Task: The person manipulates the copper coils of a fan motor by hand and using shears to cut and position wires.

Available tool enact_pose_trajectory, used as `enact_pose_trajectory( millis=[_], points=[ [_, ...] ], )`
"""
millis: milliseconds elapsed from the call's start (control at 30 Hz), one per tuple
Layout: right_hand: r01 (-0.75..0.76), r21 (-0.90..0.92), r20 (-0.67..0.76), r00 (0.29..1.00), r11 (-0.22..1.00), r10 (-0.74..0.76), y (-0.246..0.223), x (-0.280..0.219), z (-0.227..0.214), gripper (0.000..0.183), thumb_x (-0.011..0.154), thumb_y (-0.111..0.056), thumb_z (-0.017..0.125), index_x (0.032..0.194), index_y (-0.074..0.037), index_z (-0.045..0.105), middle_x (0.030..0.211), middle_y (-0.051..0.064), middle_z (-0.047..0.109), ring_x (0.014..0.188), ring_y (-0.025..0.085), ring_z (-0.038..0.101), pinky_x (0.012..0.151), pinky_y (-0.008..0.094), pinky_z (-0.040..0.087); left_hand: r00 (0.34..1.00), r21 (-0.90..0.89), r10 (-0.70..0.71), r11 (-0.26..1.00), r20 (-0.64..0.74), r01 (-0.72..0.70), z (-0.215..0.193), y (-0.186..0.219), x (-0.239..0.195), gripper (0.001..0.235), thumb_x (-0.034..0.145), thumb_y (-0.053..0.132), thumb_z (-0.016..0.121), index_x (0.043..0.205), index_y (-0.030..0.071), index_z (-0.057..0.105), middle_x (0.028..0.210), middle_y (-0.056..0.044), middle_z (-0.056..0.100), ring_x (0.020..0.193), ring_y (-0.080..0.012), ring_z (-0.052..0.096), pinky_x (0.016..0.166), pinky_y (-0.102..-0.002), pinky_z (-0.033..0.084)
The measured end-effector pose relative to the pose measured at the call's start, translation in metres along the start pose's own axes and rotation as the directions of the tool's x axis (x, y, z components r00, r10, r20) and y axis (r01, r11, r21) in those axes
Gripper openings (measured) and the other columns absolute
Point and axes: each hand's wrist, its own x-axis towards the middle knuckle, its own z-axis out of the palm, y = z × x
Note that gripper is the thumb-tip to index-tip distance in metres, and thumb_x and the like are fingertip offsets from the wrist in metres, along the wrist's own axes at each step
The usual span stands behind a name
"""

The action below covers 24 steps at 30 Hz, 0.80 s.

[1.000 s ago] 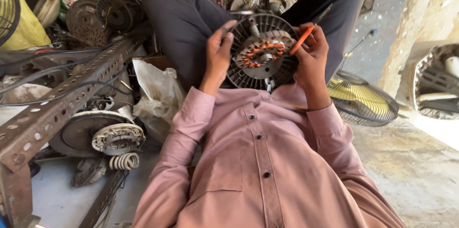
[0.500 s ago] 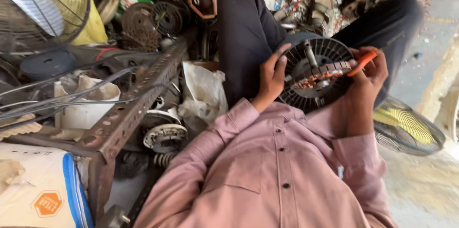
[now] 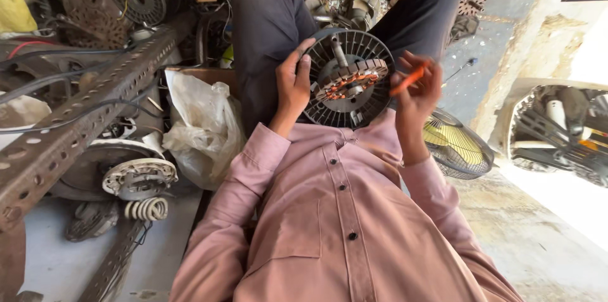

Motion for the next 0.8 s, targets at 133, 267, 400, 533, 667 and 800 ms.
enact_pose_trajectory(
  millis=[133,267,400,533,667,800],
  points=[
    [0.335,-0.425,0.348,0.918,0.841,-0.190,-0.015,-0.028,-0.024,0.038,0.078,-0.001,0.080,0.114,-0.008,0.071,0.109,0.007,0.075,0.091,0.017,0.063,0.077,0.030,0.050,0.998,-0.007,0.048,0.999,0.029,-0.048,-0.004,-0.013,-0.004,0.029,0.110,0.004,0.050,0.133,-0.004,0.063,0.130,-0.015,0.072,0.127,-0.0205,0.065,0.113,-0.032,0.046],
    [0.534,-0.399,0.609,0.762,0.745,-0.220,-0.020,-0.030,-0.013,0.036,0.071,-0.002,0.081,0.106,-0.006,0.074,0.102,0.005,0.076,0.086,0.023,0.063,0.075,0.037,0.051,0.996,-0.057,0.047,0.997,0.075,-0.043,-0.009,-0.017,0.003,0.031,0.109,0.005,0.050,0.136,-0.005,0.061,0.134,-0.014,0.070,0.129,-0.0192,0.063,0.115,-0.031,0.044],
    [0.659,-0.393,0.697,0.668,0.642,-0.259,-0.027,-0.033,-0.001,0.035,0.072,-0.006,0.082,0.106,-0.009,0.074,0.096,0.003,0.073,0.093,0.025,0.065,0.079,0.037,0.055,0.990,-0.106,0.020,0.994,0.141,-0.005,-0.019,-0.015,0.001,0.034,0.110,0.009,0.051,0.140,-0.005,0.060,0.135,-0.012,0.069,0.126,-0.0165,0.062,0.113,-0.030,0.044],
    [0.712,-0.382,0.725,0.626,0.589,-0.287,-0.026,-0.034,-0.002,0.037,0.071,-0.009,0.083,0.106,-0.007,0.073,0.091,0.004,0.071,0.091,0.026,0.064,0.081,0.040,0.055,0.986,-0.162,0.011,0.987,0.169,0.017,-0.030,-0.019,-0.003,0.037,0.112,0.017,0.052,0.141,-0.005,0.059,0.137,-0.012,0.068,0.128,-0.0162,0.061,0.114,-0.029,0.044],
    [0.733,-0.328,0.765,0.577,0.597,-0.288,-0.025,-0.031,-0.004,0.037,0.070,-0.008,0.084,0.105,-0.007,0.073,0.087,0.006,0.070,0.090,0.027,0.064,0.080,0.040,0.054,0.983,-0.167,0.025,0.986,0.182,0.006,-0.040,-0.024,-0.012,0.041,0.112,0.022,0.054,0.141,-0.006,0.058,0.140,-0.013,0.066,0.133,-0.0180,0.059,0.117,-0.031,0.043],
    [0.750,-0.301,0.791,0.541,0.589,-0.285,-0.029,-0.026,-0.003,0.038,0.067,-0.008,0.084,0.104,-0.007,0.073,0.080,0.006,0.067,0.086,0.028,0.062,0.078,0.040,0.053,0.979,-0.200,-0.012,0.978,0.206,0.054,-0.046,-0.022,-0.014,0.042,0.110,0.020,0.056,0.142,-0.008,0.056,0.142,-0.013,0.063,0.132,-0.0169,0.059,0.114,-0.031,0.044]
  ],
)
